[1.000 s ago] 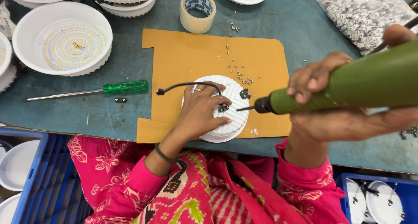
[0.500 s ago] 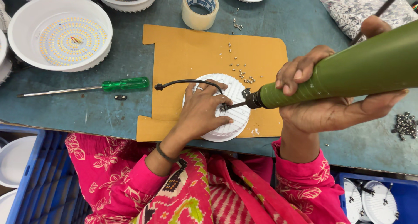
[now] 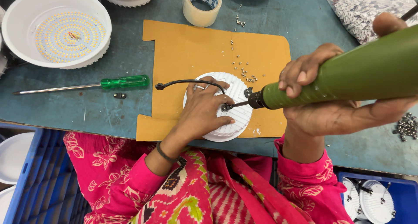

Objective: The person assembles LED light fixtures by attaching a white plastic cover to a circular LED base, securing it with screws using a power drill, and connecting wires. The person handles multiple units, placing finished ones into a blue crate.

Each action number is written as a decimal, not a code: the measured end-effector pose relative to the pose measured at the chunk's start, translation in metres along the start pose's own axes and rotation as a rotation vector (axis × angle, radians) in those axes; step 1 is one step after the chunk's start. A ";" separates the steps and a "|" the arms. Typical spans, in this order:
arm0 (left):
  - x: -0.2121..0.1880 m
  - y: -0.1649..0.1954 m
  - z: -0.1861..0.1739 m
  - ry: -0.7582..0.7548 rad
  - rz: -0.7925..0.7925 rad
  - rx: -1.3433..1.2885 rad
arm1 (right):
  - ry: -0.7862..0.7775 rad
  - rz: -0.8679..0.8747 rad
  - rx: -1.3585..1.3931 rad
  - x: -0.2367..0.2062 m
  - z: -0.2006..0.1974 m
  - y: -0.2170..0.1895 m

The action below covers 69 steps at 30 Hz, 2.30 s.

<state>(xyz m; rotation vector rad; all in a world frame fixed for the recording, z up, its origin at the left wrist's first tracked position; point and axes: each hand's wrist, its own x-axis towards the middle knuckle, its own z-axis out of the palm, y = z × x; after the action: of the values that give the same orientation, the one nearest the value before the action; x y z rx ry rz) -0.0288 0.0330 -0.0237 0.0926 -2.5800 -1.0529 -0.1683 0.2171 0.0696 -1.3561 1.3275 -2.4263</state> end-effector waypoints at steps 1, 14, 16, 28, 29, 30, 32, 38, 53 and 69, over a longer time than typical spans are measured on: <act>0.000 -0.001 0.000 0.024 0.026 0.004 | 0.003 -0.008 0.024 0.001 0.002 0.001; 0.001 -0.002 -0.001 0.015 0.041 0.037 | -0.071 0.037 0.052 0.010 0.018 -0.001; 0.002 -0.002 -0.002 -0.018 0.021 0.043 | -0.049 0.040 0.061 0.009 0.016 0.005; 0.004 0.000 -0.004 -0.062 -0.012 0.050 | -0.011 0.022 0.098 -0.003 -0.002 -0.002; 0.003 0.001 -0.004 -0.066 -0.016 0.050 | -0.014 0.024 0.106 -0.003 -0.001 -0.001; 0.003 0.001 -0.004 -0.060 -0.010 0.049 | -0.017 0.025 0.114 -0.003 0.001 0.000; 0.003 0.001 -0.004 -0.049 0.000 0.047 | -0.050 0.011 0.100 -0.002 0.006 0.002; 0.003 0.001 -0.004 -0.041 0.015 0.054 | 0.010 0.035 0.079 0.000 0.014 -0.003; 0.002 -0.001 -0.004 -0.041 0.019 0.039 | -0.153 0.119 0.201 0.001 -0.015 0.007; 0.003 -0.001 -0.003 -0.066 0.031 0.050 | -0.170 0.218 0.165 0.003 -0.009 0.003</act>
<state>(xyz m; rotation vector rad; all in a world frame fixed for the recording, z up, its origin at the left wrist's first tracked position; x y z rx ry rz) -0.0308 0.0296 -0.0214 0.0308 -2.6583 -0.9958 -0.1774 0.2198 0.0672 -1.2712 1.1415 -2.1714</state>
